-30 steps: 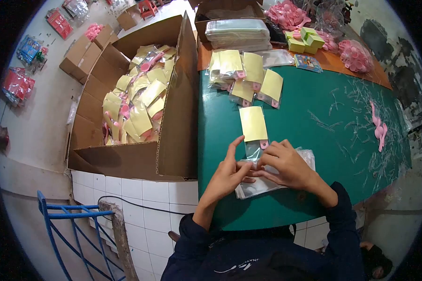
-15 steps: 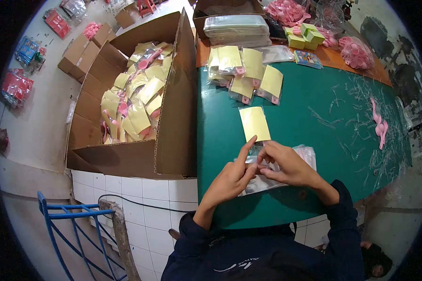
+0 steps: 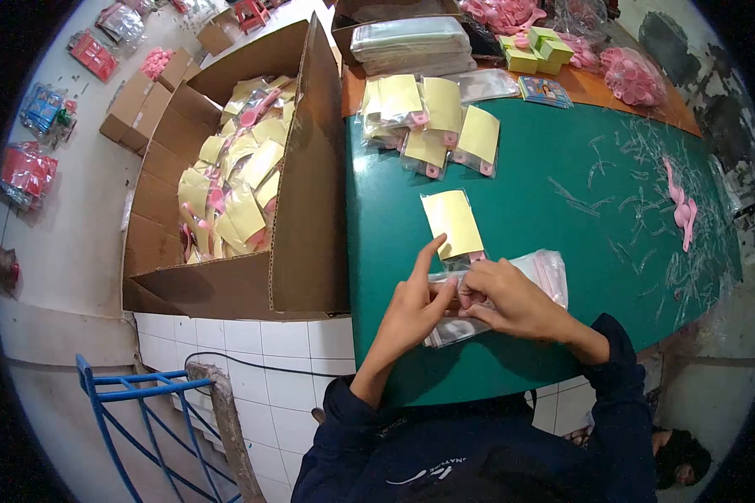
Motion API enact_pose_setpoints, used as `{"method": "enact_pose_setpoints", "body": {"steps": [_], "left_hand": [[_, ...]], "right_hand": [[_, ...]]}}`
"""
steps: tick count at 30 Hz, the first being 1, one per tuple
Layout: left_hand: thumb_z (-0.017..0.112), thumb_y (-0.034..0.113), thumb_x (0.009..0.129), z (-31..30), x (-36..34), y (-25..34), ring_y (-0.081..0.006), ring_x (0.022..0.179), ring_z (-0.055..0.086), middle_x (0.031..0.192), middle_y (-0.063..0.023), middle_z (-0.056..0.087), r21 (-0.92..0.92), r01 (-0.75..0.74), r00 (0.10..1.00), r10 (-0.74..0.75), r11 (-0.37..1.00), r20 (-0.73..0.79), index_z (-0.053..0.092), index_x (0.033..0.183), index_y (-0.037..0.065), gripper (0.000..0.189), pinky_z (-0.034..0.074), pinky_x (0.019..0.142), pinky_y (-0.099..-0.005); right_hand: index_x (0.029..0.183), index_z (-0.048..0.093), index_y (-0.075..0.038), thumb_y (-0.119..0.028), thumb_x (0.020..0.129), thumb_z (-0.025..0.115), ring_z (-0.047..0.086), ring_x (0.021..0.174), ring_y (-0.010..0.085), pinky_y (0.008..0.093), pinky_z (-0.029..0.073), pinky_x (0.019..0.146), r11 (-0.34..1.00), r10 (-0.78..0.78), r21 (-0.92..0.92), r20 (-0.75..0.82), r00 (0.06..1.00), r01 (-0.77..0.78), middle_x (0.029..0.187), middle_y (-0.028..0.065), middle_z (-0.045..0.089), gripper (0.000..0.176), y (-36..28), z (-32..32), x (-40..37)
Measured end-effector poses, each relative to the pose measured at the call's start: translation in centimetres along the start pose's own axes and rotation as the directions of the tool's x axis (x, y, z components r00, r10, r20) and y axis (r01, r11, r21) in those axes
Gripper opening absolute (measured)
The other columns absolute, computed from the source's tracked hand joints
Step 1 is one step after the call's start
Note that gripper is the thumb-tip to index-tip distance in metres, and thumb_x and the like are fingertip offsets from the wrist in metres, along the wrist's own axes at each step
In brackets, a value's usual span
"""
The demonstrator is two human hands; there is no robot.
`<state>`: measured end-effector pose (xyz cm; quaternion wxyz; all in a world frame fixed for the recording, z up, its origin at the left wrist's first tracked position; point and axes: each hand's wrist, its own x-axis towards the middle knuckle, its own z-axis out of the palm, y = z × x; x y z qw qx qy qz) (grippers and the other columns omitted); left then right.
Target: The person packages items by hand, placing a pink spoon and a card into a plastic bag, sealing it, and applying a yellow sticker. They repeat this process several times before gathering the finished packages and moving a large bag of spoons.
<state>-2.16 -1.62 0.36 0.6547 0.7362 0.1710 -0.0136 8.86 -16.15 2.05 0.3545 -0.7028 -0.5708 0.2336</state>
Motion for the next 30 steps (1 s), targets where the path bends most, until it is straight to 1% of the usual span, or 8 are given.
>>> {"method": "enact_pose_setpoints", "body": {"steps": [10,16,18,19,22,24,26,30], "left_hand": [[0.05,0.002,0.088,0.6,0.5,-0.9,-0.0143,0.076,0.063,0.083,-0.0124,0.065,-0.25,-0.026,0.996,0.003,0.968,-0.094,0.029,0.133,0.007,0.051,0.053,0.066,-0.0262],[0.047,0.005,0.09,0.1,0.4,-1.1,-0.015,0.082,0.064,0.089,-0.0134,0.065,-0.384,0.022,1.0,-0.025,0.923,-0.004,0.044,0.12,0.001,0.03,0.053,0.067,-0.0241],[0.044,0.005,0.091,0.1,0.3,-0.5,-0.0153,0.083,0.064,0.094,-0.0139,0.065,-0.436,0.04,0.999,-0.039,0.899,0.012,0.048,0.114,-0.001,0.024,0.052,0.069,-0.0237],[0.044,0.004,0.091,0.2,0.2,-0.5,-0.0153,0.085,0.064,0.096,-0.0141,0.064,-0.445,0.022,1.0,-0.016,0.895,0.017,0.048,0.113,-0.001,0.023,0.052,0.071,-0.0238],[0.043,0.004,0.092,0.0,0.6,-0.3,-0.0159,0.09,0.063,0.1,-0.0147,0.063,-0.469,-0.036,0.999,0.047,0.883,0.012,0.049,0.111,-0.002,0.021,0.051,0.075,-0.0243],[0.044,0.006,0.093,0.0,0.3,0.1,-0.0168,0.095,0.062,0.101,-0.0149,0.063,-0.48,-0.039,0.998,0.053,0.876,0.017,0.049,0.111,-0.001,0.02,0.05,0.078,-0.025],[0.044,0.008,0.094,0.2,0.4,0.4,-0.0172,0.097,0.061,0.103,-0.015,0.063,-0.524,-0.076,0.995,0.098,0.848,0.015,0.048,0.111,0.0,0.02,0.048,0.082,-0.0259],[0.042,0.007,0.094,0.2,0.0,-0.5,-0.0183,0.098,0.061,0.104,-0.0158,0.062,-0.517,-0.121,0.981,0.18,0.847,0.065,0.048,0.112,0.0,0.02,0.046,0.084,-0.0261]], "right_hand": [[0.08,0.05,-0.009,-0.02,0.079,0.062,0.05,0.072,0.0206,0.0346,0.031,0.072,0.986,-0.118,0.15,0.307,0.944,0.074,0.074,0.0057,0.049,0.017,-0.8,-3.6,-0.5],[0.073,0.051,-0.007,-0.02,0.074,0.069,0.047,0.064,0.0135,0.0273,0.038,0.059,0.908,-0.087,0.405,-0.072,0.994,0.109,0.068,0.0005,0.047,0.022,7.9,-17.4,-6.5],[0.093,0.052,-0.001,-0.018,0.072,0.07,0.057,0.081,0.0246,0.0342,0.046,0.069,0.809,0.421,-0.161,-0.513,0.748,-0.565,0.082,0.0107,0.058,0.032,18.5,-24.5,-11.5],[0.102,0.051,0.003,-0.014,0.069,0.073,0.058,0.089,0.0277,0.0374,0.047,0.073,0.249,0.345,-0.365,-0.832,0.434,-0.897,0.091,0.0149,0.061,0.043,23.2,-26.6,-13.3],[0.117,0.043,0.003,-0.009,0.068,0.073,0.054,0.106,0.0323,0.0392,0.046,0.08,0.306,0.393,-0.551,-0.67,0.63,-0.777,0.115,0.0219,0.054,0.059,15.0,-22.4,-10.6],[0.119,0.041,-0.003,-0.012,0.064,0.078,0.055,0.092,0.0247,0.0328,0.047,0.078,0.853,0.047,-0.461,-0.398,0.916,-0.244,0.118,0.0142,0.045,0.067,9.3,-16.0,-5.2],[0.114,0.043,-0.005,-0.02,0.064,0.079,0.054,0.086,0.0209,0.0327,0.049,0.071,0.994,0.046,-0.089,-0.173,0.984,-0.062,0.106,0.0125,0.043,0.064,3.6,-9.0,-1.5],[0.097,0.05,-0.005,-0.012,0.069,0.073,0.054,0.084,0.0218,0.032,0.048,0.069,0.996,-0.026,-0.09,-0.224,0.974,0.005,0.1,0.0112,0.045,0.037,2.0,-3.0,0.2]]}}
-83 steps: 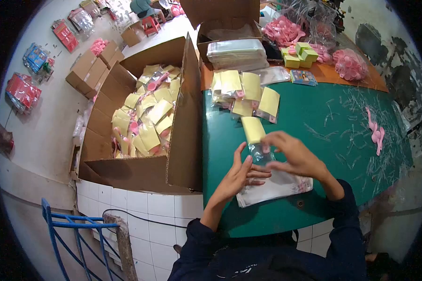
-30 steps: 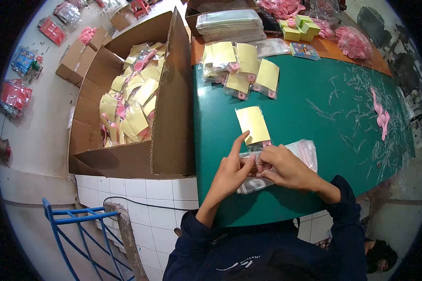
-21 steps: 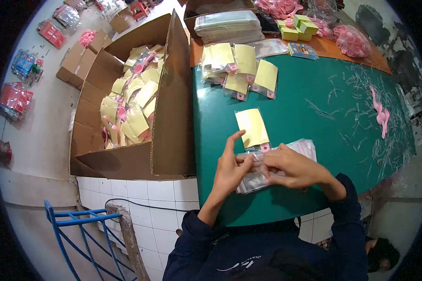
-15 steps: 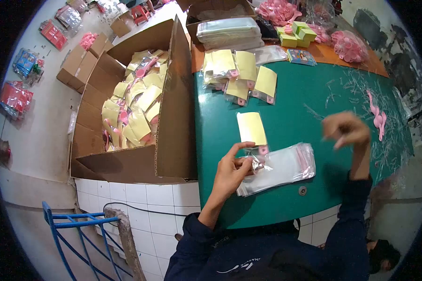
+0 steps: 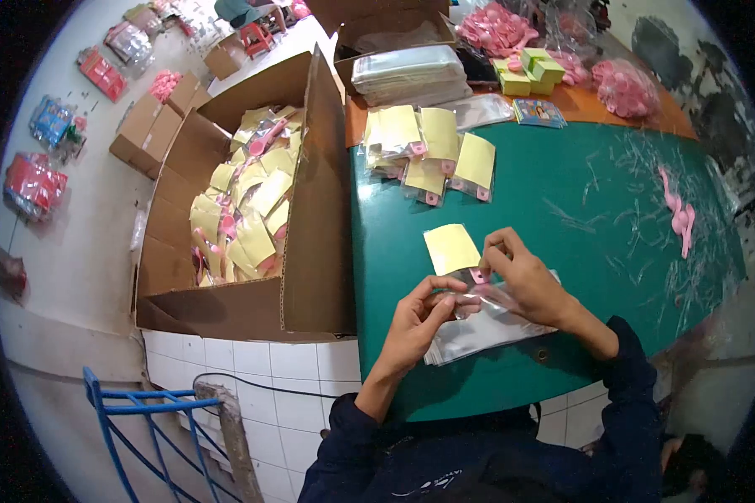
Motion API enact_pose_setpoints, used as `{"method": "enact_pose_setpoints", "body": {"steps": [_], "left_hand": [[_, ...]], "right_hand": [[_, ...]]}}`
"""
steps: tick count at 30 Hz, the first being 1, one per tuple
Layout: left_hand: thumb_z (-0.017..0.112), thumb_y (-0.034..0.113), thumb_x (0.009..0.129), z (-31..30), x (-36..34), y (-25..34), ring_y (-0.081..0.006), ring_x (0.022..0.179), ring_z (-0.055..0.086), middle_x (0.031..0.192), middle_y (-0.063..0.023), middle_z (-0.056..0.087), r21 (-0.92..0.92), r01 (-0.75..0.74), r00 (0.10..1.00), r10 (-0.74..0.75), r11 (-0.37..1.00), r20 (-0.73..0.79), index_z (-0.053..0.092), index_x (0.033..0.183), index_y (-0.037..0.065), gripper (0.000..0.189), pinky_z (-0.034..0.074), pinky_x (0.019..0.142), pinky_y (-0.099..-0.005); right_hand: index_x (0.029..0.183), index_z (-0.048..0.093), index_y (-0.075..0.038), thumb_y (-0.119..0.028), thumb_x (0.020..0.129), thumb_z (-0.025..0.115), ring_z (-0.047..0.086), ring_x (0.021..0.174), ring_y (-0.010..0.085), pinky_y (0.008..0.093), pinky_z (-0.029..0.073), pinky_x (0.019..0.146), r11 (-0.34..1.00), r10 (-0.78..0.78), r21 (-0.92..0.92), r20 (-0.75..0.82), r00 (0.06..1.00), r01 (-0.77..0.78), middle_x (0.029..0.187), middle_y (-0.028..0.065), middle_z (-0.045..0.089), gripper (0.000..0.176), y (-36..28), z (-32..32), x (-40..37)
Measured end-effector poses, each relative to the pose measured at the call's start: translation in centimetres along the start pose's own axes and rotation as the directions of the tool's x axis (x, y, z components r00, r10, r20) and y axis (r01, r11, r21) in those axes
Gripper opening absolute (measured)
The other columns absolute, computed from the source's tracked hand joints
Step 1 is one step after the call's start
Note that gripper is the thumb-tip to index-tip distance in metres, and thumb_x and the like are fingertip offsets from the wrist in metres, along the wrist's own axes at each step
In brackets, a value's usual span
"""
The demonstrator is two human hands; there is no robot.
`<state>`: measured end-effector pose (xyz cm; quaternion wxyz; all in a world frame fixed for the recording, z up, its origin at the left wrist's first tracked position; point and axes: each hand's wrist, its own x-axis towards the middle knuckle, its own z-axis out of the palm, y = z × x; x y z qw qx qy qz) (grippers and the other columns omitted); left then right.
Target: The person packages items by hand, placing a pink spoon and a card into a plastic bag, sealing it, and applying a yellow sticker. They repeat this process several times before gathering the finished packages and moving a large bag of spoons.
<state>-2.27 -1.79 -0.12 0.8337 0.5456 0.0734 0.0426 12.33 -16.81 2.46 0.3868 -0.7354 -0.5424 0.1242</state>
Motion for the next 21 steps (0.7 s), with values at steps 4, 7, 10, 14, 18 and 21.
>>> {"method": "enact_pose_setpoints", "body": {"steps": [4,7,10,14,18,21], "left_hand": [[0.037,0.004,0.094,0.2,-0.1,1.1,-0.0226,0.096,0.062,0.102,-0.0179,0.062,0.14,0.053,0.998,-0.057,0.989,0.025,0.039,0.12,0.003,0.025,0.05,0.083,-0.031],[0.034,-0.002,0.092,0.1,-0.1,0.9,-0.0276,0.094,0.063,0.098,-0.019,0.059,0.362,0.126,0.992,-0.112,0.924,-0.057,0.021,0.128,0.009,0.04,0.054,0.077,-0.0344],[0.042,-0.004,0.089,0.6,0.4,0.0,-0.0228,0.085,0.065,0.093,-0.0158,0.059,0.517,0.045,0.982,0.057,0.855,-0.179,0.034,0.122,0.004,0.034,0.056,0.07,-0.0315],[0.055,0.001,0.086,0.4,0.9,-0.1,-0.0198,0.081,0.066,0.092,-0.0125,0.06,0.66,-0.07,0.98,0.176,0.748,-0.096,0.048,0.102,-0.001,0.018,0.057,0.066,-0.0299],[0.061,0.009,0.084,0.8,1.0,0.2,-0.017,0.077,0.065,0.088,-0.0105,0.061,0.602,0.001,0.97,0.146,0.799,-0.195,0.053,0.089,-0.003,0.015,0.056,0.062,-0.0292],[0.061,0.012,0.085,0.8,1.1,0.3,-0.0136,0.077,0.064,0.081,-0.0087,0.064,0.63,0.047,0.967,0.123,0.775,-0.225,0.055,0.087,-0.003,0.016,0.054,0.062,-0.0267]], "right_hand": [[0.085,0.054,-0.003,-0.002,0.071,0.066,0.054,0.087,0.0202,0.0299,0.048,0.069,0.983,0.015,0.182,-0.022,1.0,-0.011,0.097,0.0094,0.047,0.019,0.8,-0.3,-0.2],[0.082,0.055,-0.002,0.002,0.069,0.061,0.054,0.089,0.0195,0.0289,0.048,0.07,0.974,0.038,0.222,0.013,0.999,-0.04,0.098,0.0092,0.047,0.015,1.6,-0.3,-0.4],[0.08,0.057,-0.002,0.004,0.067,0.059,0.053,0.091,0.0186,0.0277,0.049,0.072,0.932,0.053,0.357,0.034,0.998,-0.061,0.099,0.0083,0.047,0.014,2.0,-0.4,-0.3],[0.08,0.058,-0.003,-0.002,0.073,0.064,0.052,0.095,0.0156,0.0273,0.049,0.075,0.887,0.107,0.439,0.102,0.989,-0.141,0.102,0.0072,0.047,0.009,2.0,-0.8,-0.3],[0.082,0.057,-0.003,-0.01,0.08,0.064,0.053,0.095,0.013,0.026,0.05,0.071,0.828,0.235,0.5,0.101,0.967,-0.253,0.1,0.0066,0.05,0.01,2.6,-0.1,-0.4],[0.084,0.055,-0.001,-0.011,0.083,0.063,0.059,0.083,0.0124,0.0251,0.051,0.065,0.726,0.353,0.58,0.147,0.924,-0.369,0.09,0.0065,0.054,0.013,2.5,0.6,-0.4]]}}
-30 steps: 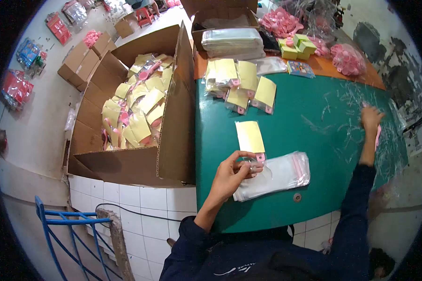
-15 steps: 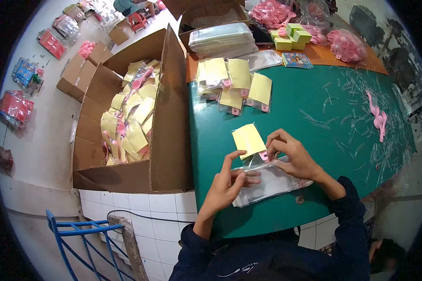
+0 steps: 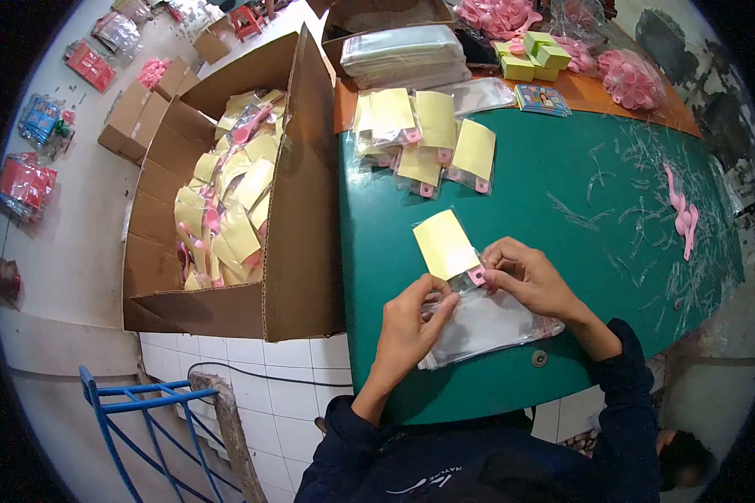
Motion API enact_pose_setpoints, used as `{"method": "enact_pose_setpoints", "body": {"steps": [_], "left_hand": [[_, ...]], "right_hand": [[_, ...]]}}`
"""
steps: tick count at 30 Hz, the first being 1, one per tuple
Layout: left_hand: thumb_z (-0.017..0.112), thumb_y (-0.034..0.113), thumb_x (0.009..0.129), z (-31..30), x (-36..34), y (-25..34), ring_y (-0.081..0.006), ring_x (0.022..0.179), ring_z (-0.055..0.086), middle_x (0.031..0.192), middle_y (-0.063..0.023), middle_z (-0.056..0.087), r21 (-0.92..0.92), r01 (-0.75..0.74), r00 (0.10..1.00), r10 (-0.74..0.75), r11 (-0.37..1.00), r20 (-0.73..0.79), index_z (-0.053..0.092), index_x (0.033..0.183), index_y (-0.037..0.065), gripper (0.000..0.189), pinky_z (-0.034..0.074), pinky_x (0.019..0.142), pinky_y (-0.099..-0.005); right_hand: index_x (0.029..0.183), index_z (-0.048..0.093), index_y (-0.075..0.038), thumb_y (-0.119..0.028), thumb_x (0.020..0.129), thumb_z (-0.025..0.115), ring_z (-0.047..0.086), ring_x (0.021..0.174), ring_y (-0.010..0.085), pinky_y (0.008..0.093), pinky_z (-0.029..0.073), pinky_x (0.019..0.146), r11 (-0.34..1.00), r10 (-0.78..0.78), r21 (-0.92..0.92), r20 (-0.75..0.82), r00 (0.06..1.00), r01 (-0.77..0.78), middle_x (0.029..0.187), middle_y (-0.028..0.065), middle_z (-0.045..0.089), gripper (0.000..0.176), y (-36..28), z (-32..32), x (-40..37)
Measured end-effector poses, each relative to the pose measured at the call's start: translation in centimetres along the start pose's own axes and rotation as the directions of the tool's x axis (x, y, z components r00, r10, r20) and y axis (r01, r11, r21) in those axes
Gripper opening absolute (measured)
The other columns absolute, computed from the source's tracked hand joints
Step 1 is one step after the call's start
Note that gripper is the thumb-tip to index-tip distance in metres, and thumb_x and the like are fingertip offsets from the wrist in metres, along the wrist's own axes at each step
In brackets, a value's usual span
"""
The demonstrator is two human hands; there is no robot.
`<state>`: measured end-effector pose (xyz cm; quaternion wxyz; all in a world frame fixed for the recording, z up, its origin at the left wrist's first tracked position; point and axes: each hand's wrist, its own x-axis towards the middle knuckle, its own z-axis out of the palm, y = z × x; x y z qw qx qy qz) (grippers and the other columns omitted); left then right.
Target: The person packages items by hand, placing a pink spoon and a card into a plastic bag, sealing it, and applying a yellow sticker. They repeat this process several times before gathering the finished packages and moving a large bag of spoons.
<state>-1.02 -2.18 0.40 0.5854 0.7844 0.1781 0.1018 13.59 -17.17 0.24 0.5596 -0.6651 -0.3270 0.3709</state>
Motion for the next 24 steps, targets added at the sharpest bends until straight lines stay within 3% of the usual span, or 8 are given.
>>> {"method": "enact_pose_setpoints", "body": {"steps": [4,7,13,16,19,22,24], "left_hand": [[0.061,0.014,0.086,0.0,0.1,-0.3,-0.0102,0.078,0.063,0.077,-0.0081,0.065,0.003,0.062,0.998,-0.062,0.998,-0.027,0.057,0.086,-0.003,0.018,0.051,0.06,-0.0239],[0.063,0.012,0.084,0.1,0.2,0.3,-0.0105,0.078,0.062,0.078,-0.0085,0.064,0.073,0.03,0.997,-0.025,0.997,-0.068,0.058,0.085,-0.004,0.016,0.052,0.06,-0.0241],[0.063,0.006,0.083,0.6,0.4,-0.5,-0.0141,0.081,0.062,0.09,-0.0105,0.06,-0.167,0.095,0.988,-0.113,0.981,-0.101,0.044,0.109,-0.001,0.032,0.054,0.056,-0.0247],[0.061,0.006,0.084,0.6,0.4,-0.8,-0.014,0.082,0.061,0.092,-0.0109,0.058,-0.148,0.096,0.991,-0.109,0.984,-0.082,0.035,0.116,0.002,0.04,0.052,0.053,-0.0245],[0.06,0.006,0.084,0.7,0.4,-0.9,-0.0122,0.08,0.06,0.096,-0.0106,0.058,-0.09,0.079,0.992,-0.087,0.993,-0.086,0.042,0.111,0.001,0.032,0.051,0.052,-0.0231],[0.06,0.005,0.084,0.4,0.3,-0.7,-0.0107,0.079,0.058,0.102,-0.0088,0.057,-0.044,0.042,0.999,-0.043,0.998,-0.026,0.048,0.11,0.0,0.028,0.05,0.053,-0.0215],[0.059,0.004,0.084,0.2,0.2,-0.4,-0.0101,0.079,0.056,0.106,-0.0074,0.056,-0.098,0.033,0.999,-0.037,0.995,-0.033,0.05,0.111,0.0,0.029,0.05,0.053,-0.0211]], "right_hand": [[0.084,0.053,0.003,-0.01,0.085,0.061,0.062,0.062,0.0122,0.0246,0.052,0.056,0.992,0.083,0.104,-0.081,0.993,-0.075,0.075,0.0063,0.058,0.015,0.3,0.9,0.2],[0.087,0.05,0.003,-0.007,0.085,0.06,0.062,0.061,0.0128,0.0242,0.051,0.051,0.992,0.079,0.111,-0.122,0.989,-0.066,0.074,0.0078,0.059,0.014,0.7,1.1,0.3],[0.094,0.045,0.002,-0.003,0.084,0.059,0.062,0.059,0.0131,0.0241,0.051,0.048,0.993,0.075,0.099,-0.186,0.98,-0.057,0.072,0.0087,0.059,0.019,0.3,1.4,0.3],[0.103,0.048,0.003,-0.003,0.084,0.058,0.062,0.059,0.0125,0.0235,0.051,0.049,0.994,0.067,0.091,-0.149,0.987,-0.054,0.074,0.0086,0.06,0.022,0.3,1.4,0.3],[0.112,0.051,0.003,-0.006,0.084,0.059,0.06,0.057,0.0103,0.0231,0.049,0.049,0.995,0.065,0.084,-0.138,0.988,-0.054,0.076,0.0082,0.061,0.031,0.8,1.5,0.3],[0.112,0.057,0.0,-0.011,0.082,0.062,0.06,0.061,0.0113,0.0255,0.049,0.055,0.975,0.092,-0.19,-0.15,0.984,-0.12,0.079,0.0086,0.063,0.033,-0.1,1.1,0.2],[0.106,0.06,-0.001,-0.014,0.08,0.063,0.061,0.068,0.0135,0.0277,0.049,0.061,0.916,-0.105,-0.4,-0.166,0.981,0.03,0.084,0.0096,0.063,0.03,-0.3,-0.1,0.1]]}}
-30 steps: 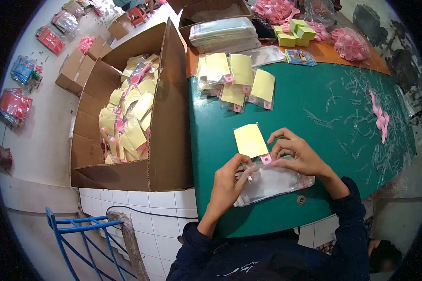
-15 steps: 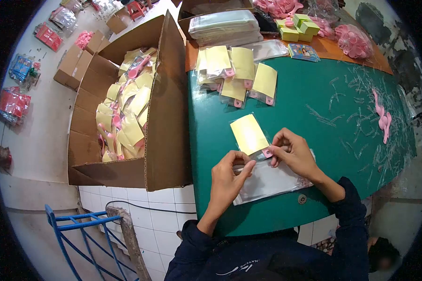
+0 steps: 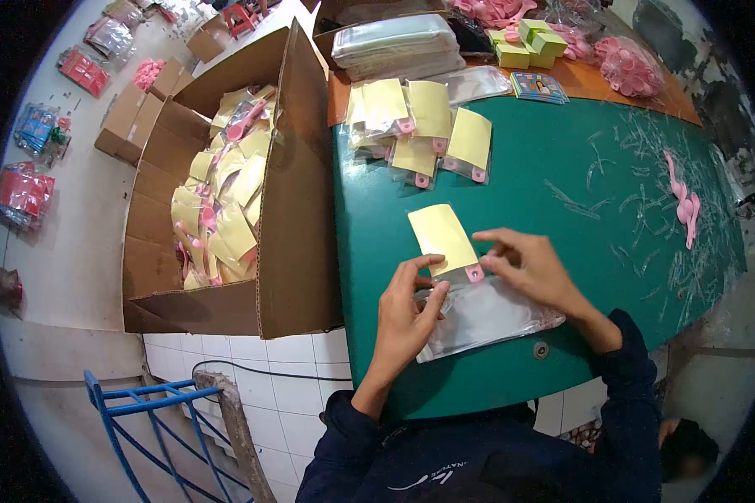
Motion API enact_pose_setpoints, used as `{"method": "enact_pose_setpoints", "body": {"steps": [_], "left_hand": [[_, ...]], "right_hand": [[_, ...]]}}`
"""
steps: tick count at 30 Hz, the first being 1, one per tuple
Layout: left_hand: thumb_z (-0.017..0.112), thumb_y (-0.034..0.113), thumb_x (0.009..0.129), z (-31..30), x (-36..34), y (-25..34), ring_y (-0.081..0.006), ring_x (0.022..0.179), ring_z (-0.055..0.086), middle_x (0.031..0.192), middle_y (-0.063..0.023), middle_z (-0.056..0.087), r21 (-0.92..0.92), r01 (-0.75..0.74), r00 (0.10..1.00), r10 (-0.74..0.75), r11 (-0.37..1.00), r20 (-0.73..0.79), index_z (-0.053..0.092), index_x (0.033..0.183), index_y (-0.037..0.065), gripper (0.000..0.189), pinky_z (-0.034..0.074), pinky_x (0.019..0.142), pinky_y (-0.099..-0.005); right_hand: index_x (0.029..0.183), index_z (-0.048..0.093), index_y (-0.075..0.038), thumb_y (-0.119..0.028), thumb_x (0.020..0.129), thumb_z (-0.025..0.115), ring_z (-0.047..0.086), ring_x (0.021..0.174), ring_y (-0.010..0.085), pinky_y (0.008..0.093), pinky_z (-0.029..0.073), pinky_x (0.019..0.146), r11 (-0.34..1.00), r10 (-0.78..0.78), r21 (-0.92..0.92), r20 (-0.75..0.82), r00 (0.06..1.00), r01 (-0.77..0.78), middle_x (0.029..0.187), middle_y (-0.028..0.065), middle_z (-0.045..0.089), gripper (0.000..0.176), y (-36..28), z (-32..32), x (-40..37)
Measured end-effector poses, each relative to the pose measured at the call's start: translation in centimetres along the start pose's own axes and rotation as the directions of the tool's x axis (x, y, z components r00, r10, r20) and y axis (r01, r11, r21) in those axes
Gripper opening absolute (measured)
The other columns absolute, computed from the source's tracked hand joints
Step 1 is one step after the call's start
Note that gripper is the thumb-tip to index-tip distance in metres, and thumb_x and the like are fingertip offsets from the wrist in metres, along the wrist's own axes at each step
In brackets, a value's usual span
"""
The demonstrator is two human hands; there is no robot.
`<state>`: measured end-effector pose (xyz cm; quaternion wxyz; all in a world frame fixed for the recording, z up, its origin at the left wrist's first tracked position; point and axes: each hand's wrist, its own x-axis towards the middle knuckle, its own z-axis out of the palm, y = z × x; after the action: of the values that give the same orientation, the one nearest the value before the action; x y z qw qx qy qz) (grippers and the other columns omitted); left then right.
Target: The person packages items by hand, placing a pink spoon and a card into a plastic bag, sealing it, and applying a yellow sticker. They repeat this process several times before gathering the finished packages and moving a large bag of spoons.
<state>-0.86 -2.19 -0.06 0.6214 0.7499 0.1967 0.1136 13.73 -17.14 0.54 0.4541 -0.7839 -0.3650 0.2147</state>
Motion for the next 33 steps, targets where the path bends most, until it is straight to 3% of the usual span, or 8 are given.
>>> {"method": "enact_pose_setpoints", "body": {"steps": [5,8,10,12,15,23,28,33], "left_hand": [[0.06,0.002,0.082,-1.6,1.4,1.9,-0.0103,0.081,0.054,0.113,-0.0072,0.055,0.019,-0.145,0.987,0.146,0.989,-0.073,0.05,0.12,0.002,0.039,0.048,0.053,-0.0205],[0.059,0.006,0.084,-3.8,4.7,3.4,-0.0122,0.087,0.056,0.115,-0.009,0.056,0.08,-0.226,0.966,0.234,0.971,-0.113,0.051,0.121,0.002,0.038,0.05,0.061,-0.0235],[0.059,0.01,0.084,-5.1,7.5,2.8,-0.0185,0.093,0.058,0.118,-0.0132,0.055,0.27,-0.296,0.922,0.348,0.916,-0.17,0.051,0.12,0.002,0.038,0.05,0.072,-0.0302],[0.062,0.014,0.082,-5.1,8.5,1.6,-0.0313,0.099,0.057,0.115,-0.0196,0.055,0.734,-0.295,0.774,0.604,0.611,-0.192,0.052,0.117,0.002,0.038,0.045,0.085,-0.0378],[0.063,0.016,0.08,-1.8,5.1,3.5,-0.0329,0.1,0.055,0.107,-0.0194,0.056,0.526,-0.37,0.879,0.471,0.766,-0.067,0.055,0.109,0.002,0.033,0.044,0.086,-0.0375],[0.069,0.016,0.073,4.6,2.5,0.0,-0.0309,0.081,0.055,0.087,-0.0112,0.054,0.486,-0.505,0.862,0.386,0.713,0.329,0.058,0.093,0.006,0.025,0.044,0.072,-0.0396],[0.069,0.014,0.074,3.8,3.6,0.2,-0.0247,0.076,0.059,0.083,-0.0098,0.058,0.315,-0.451,0.877,0.349,0.835,0.332,0.056,0.092,0.005,0.023,0.047,0.066,-0.0358],[0.069,0.012,0.075,2.9,3.9,0.7,-0.0192,0.084,0.064,0.098,-0.0098,0.065,0.174,-0.239,0.928,0.172,0.955,0.331,0.06,0.089,0.003,0.019,0.051,0.069,-0.0291]], "right_hand": [[0.108,0.061,-0.004,-0.017,0.083,0.06,0.06,0.085,0.018,0.0291,0.046,0.074,0.871,-0.072,-0.42,-0.623,0.779,-0.255,0.094,0.0094,0.063,0.028,2.7,-13.6,-1.8],[0.103,0.061,0.0,-0.031,0.086,0.055,0.06,0.089,0.0387,0.0436,0.047,0.076,0.41,-0.14,-0.637,-0.751,0.645,-0.653,0.097,0.0231,0.062,0.036,14.6,-26.7,-7.8],[0.097,0.062,0.001,-0.034,0.085,0.055,0.058,0.088,0.0428,0.0491,0.046,0.074,0.188,0.16,-0.457,-0.859,0.486,-0.869,0.096,0.026,0.061,0.038,22.0,-31.9,-11.3],[0.091,0.061,0.003,-0.033,0.083,0.058,0.058,0.089,0.0429,0.0507,0.045,0.072,0.218,0.234,-0.346,-0.889,0.393,-0.913,0.093,0.0273,0.06,0.037,23.9,-31.1,-13.3],[0.09,0.057,0.001,-0.033,0.077,0.063,0.057,0.088,0.0437,0.05,0.044,0.074,0.255,0.162,-0.506,-0.818,0.552,-0.824,0.092,0.026,0.06,0.037,27.7,-32.3,-14.5],[0.093,0.059,-0.006,-0.023,0.084,0.052,0.059,0.089,0.0405,0.0442,0.047,0.077,0.179,0.113,-0.252,-0.955,0.274,-0.951,0.093,0.0195,0.063,0.021,14.6,-26.8,-11.1],[0.089,0.063,-0.003,-0.019,0.085,0.055,0.061,0.07,0.0267,0.0353,0.046,0.064,0.621,-0.356,-0.622,-0.767,0.534,-0.477,0.083,0.0124,0.064,0.017,7.0,-25.1,-8.2],[0.084,0.063,0.002,-0.012,0.083,0.059,0.054,0.065,0.0084,0.022,0.042,0.054,0.99,-0.008,-0.141,-0.253,0.967,-0.029,0.076,0.004,0.061,0.014,-3.7,-19.2,-1.0]]}}
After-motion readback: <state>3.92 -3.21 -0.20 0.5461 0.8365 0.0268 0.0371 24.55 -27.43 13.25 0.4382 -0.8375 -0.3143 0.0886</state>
